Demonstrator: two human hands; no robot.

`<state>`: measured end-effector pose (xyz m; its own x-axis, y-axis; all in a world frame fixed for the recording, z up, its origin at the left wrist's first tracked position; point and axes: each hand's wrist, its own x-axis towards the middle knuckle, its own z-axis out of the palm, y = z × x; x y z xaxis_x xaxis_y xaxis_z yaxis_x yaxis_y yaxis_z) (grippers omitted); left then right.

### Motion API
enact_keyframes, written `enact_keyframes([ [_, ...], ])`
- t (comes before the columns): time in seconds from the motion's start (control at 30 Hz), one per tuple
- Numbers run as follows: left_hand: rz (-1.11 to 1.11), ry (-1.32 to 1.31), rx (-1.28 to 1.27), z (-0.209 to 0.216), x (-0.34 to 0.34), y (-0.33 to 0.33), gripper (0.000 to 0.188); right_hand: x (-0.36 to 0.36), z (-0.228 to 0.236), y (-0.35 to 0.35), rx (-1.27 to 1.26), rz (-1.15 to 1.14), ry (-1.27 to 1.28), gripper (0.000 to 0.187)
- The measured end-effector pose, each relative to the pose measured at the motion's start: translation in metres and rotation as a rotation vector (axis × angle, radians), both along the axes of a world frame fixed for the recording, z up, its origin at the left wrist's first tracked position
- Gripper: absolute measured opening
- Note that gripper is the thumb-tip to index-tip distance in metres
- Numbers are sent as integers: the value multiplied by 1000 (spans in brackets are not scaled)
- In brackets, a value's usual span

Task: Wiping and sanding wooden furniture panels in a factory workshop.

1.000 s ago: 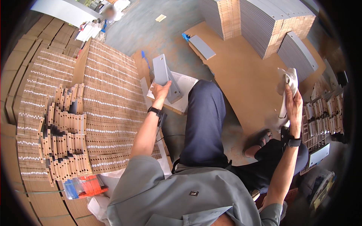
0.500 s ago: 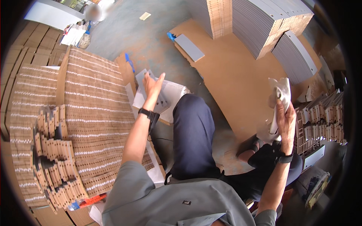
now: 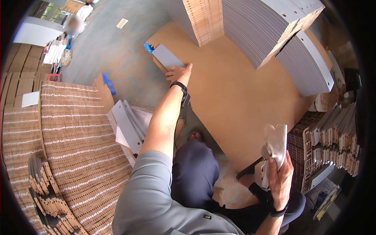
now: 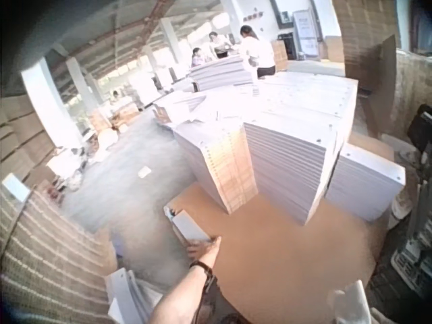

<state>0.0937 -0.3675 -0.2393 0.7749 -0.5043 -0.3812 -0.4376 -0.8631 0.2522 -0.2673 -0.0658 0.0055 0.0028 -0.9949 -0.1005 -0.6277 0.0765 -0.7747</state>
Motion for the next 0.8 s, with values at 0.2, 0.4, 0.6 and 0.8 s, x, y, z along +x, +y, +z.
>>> enact_keyframes([
  [0.2, 24, 262, -273, -24, 49, 11, 127, -1, 7, -7, -17, 18, -36, 20],
  [0.4, -53, 417, -464, 29, 65, 65, 124, 0, 17, -3, -92, -10, -134, 17],
  [0.6, -526, 886, -492, 218, -2, 166, 122, 17, 22, 3, -92, -87, -357, 28],
  [0.8, -1401, 179, -642, 291, -101, 274, 121, 19, 11, 11, -19, -104, -849, 56],
])
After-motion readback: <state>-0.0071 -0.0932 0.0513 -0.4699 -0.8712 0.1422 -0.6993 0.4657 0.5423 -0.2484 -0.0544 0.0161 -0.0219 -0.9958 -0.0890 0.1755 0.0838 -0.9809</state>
